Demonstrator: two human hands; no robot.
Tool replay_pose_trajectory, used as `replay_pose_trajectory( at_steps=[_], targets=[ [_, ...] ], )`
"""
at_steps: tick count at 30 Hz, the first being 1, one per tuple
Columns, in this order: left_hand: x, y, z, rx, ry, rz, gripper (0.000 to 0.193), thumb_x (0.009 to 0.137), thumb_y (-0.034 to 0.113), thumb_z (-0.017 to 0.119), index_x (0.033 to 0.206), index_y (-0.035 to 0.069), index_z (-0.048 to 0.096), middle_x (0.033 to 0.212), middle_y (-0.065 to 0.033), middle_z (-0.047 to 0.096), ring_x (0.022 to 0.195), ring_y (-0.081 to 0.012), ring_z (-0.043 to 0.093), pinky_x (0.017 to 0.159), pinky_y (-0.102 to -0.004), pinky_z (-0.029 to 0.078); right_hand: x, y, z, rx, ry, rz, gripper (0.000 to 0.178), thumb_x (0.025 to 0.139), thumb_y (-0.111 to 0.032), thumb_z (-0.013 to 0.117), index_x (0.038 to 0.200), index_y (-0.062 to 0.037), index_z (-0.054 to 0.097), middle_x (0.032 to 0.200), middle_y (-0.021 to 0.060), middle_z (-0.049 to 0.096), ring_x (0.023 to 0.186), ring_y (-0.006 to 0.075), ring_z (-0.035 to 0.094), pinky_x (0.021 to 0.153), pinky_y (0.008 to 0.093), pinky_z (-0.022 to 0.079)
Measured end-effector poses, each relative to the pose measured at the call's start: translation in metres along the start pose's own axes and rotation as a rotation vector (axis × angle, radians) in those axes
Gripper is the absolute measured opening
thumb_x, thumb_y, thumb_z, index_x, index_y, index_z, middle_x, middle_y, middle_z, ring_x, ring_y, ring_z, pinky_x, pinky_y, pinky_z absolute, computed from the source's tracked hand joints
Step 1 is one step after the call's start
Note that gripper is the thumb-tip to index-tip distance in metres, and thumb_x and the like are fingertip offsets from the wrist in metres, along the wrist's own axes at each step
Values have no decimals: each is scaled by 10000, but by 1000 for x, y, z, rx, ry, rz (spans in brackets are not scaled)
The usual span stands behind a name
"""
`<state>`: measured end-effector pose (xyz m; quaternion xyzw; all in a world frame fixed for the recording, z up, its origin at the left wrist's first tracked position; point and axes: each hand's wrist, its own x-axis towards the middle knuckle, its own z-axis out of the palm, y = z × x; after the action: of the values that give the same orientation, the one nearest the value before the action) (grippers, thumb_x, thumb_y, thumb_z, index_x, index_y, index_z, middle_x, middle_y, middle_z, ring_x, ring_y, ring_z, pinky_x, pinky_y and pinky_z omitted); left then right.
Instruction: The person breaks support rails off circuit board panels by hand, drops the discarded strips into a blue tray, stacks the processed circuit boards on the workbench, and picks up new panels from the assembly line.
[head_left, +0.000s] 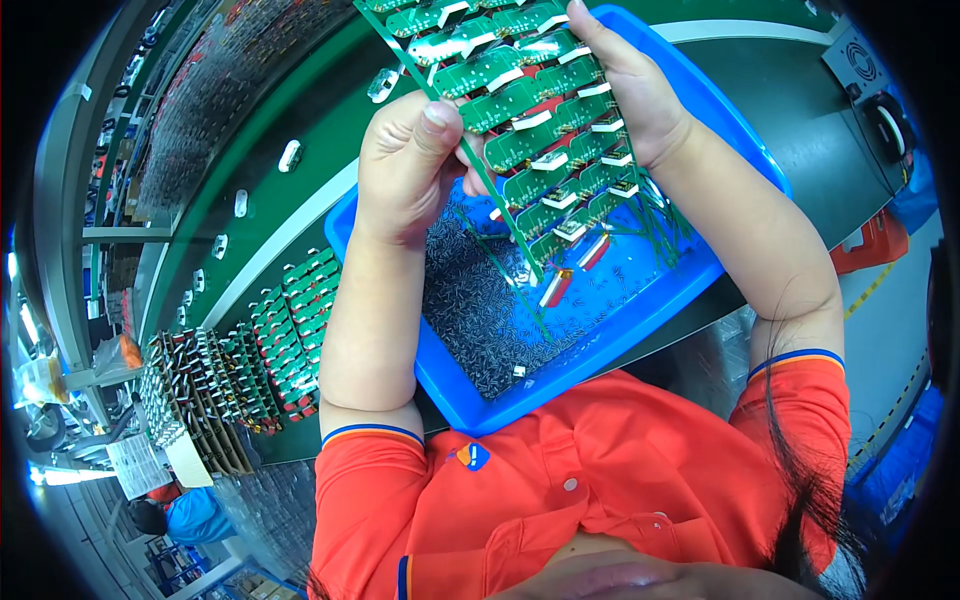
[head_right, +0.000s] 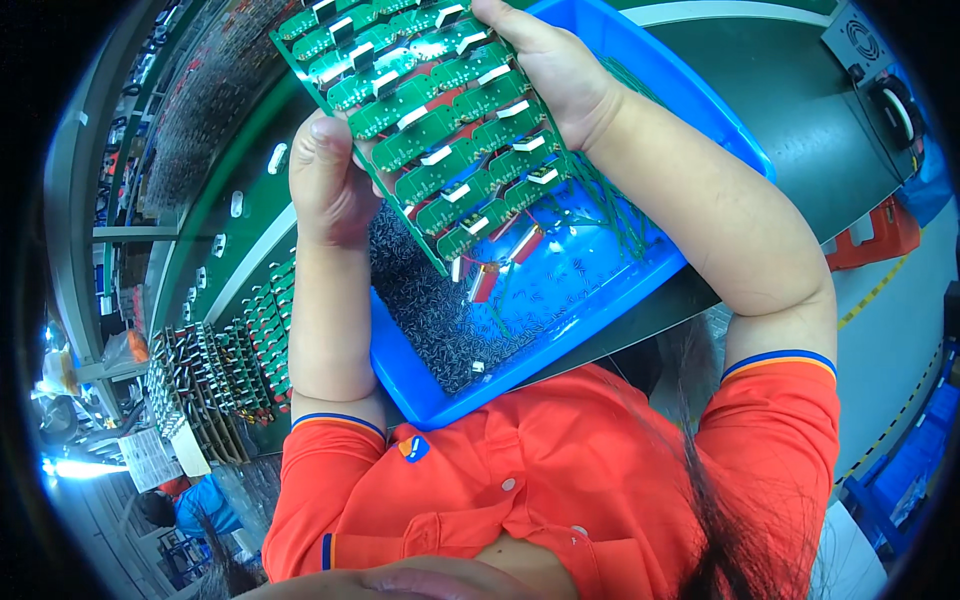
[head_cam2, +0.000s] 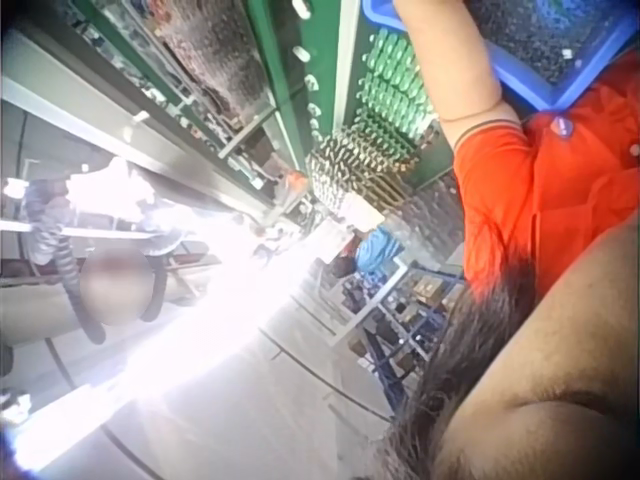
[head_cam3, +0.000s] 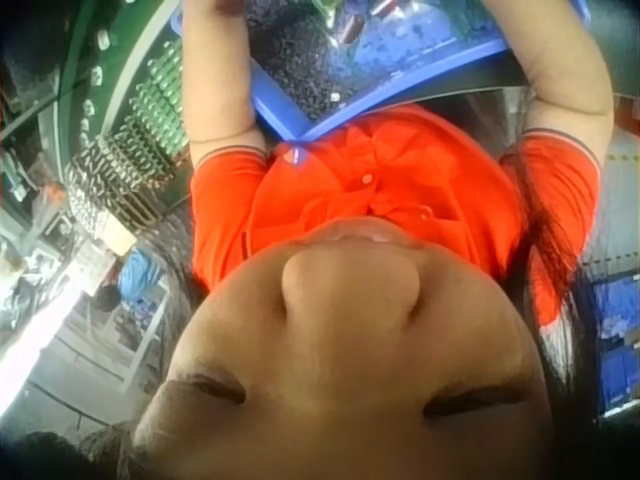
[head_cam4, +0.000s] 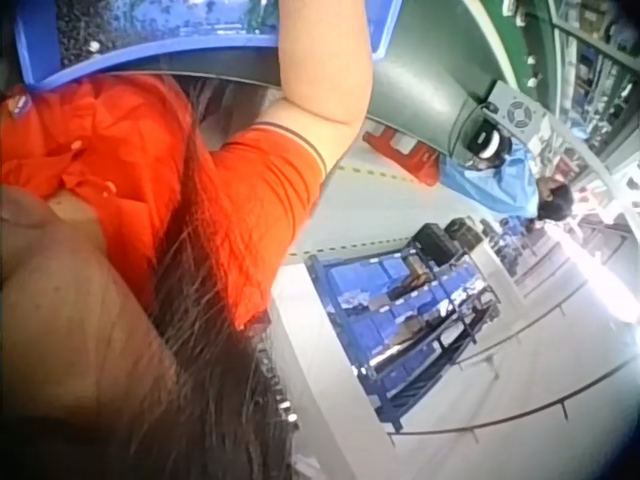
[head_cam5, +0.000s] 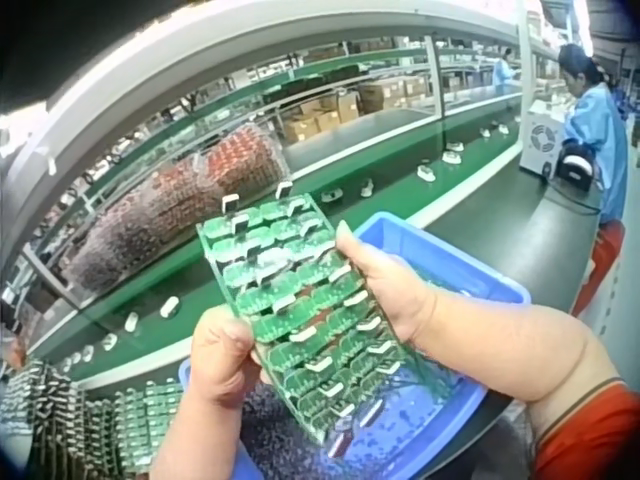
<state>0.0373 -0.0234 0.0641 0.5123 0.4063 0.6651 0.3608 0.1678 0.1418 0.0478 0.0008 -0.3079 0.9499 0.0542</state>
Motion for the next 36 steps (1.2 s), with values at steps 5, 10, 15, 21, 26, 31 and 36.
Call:
replay_pose_trajectory(
  at_steps=[5, 10, 15, 21, 26, 31, 36],
  targets=[
    [-2, 1, -7, -8, 121, -18, 506, 1001, 460, 562, 764, 17, 616, 647, -65, 610, 480, -114, 542, 475, -239, 437, -1, -2, 3, 41, -24, -18, 658, 1021, -563, 394, 1350, -15, 549, 1267, 160, 654, 1100, 298, 653, 984, 448, 512],
    [7, 5, -8, 71, 202, 43, 464, 1009, 406, 580, 737, 31, 599, 609, -31, 561, 448, -81, 463, 433, -211, 333, -2, -3, -11, -49, 56, -14, 632, 1021, -555, 408, 1305, -19, 586, 1213, 146, 680, 1049, 286, 670, 955, 432, 528],
    [2, 12, -5, 126, 177, 6, 433, 997, 392, 605, 756, 32, 603, 629, -61, 607, 470, -86, 525, 438, -207, 389, -2, 0, -9, -7, 47, 26, 615, 1022, -531, 427, 1287, -2, 595, 1184, 150, 691, 1027, 279, 680, 942, 426, 536],
    [0, 8, -4, -15, 52, 66, 462, 1013, 415, 565, 759, 31, 603, 635, -63, 618, 476, -91, 530, 439, -211, 391, -7, 2, -9, -98, 104, -75, 521, 1034, -471, 456, 1266, -29, 603, 1162, 130, 702, 992, 215, 712, 864, 367, 592],
    [2, 8, -1, 128, 220, 59, 456, 1036, 399, 524, 777, 32, 599, 610, -46, 581, 487, -91, 518, 461, -220, 394, -9, -6, -8, -200, 158, -142, 535, 1039, -473, 440, 1285, -23, 593, 1170, 128, 700, 1000, 213, 710, 868, 362, 589],
    [10, 4, -23, 48, 304, 117, 460, 1042, 412, 507, 766, 51, 577, 615, -30, 561, 479, -80, 452, 473, -223, 327, -9, -9, -12, -351, 176, -169, 544, 1054, -464, 401, 1308, -17, 580, 1192, 136, 692, 1032, 209, 702, 892, 359, 579],
    [9, 8, -19, 52, 271, 135, 440, 1033, 429, 518, 819, 54, 601, 628, -30, 587, 501, -75, 488, 479, -206, 340, -7, -8, -5, -279, -6, -95, 545, 1057, -460, 389, 1309, -15, 579, 1207, 140, 685, 1055, 211, 694, 905, 355, 573]
  ],
)
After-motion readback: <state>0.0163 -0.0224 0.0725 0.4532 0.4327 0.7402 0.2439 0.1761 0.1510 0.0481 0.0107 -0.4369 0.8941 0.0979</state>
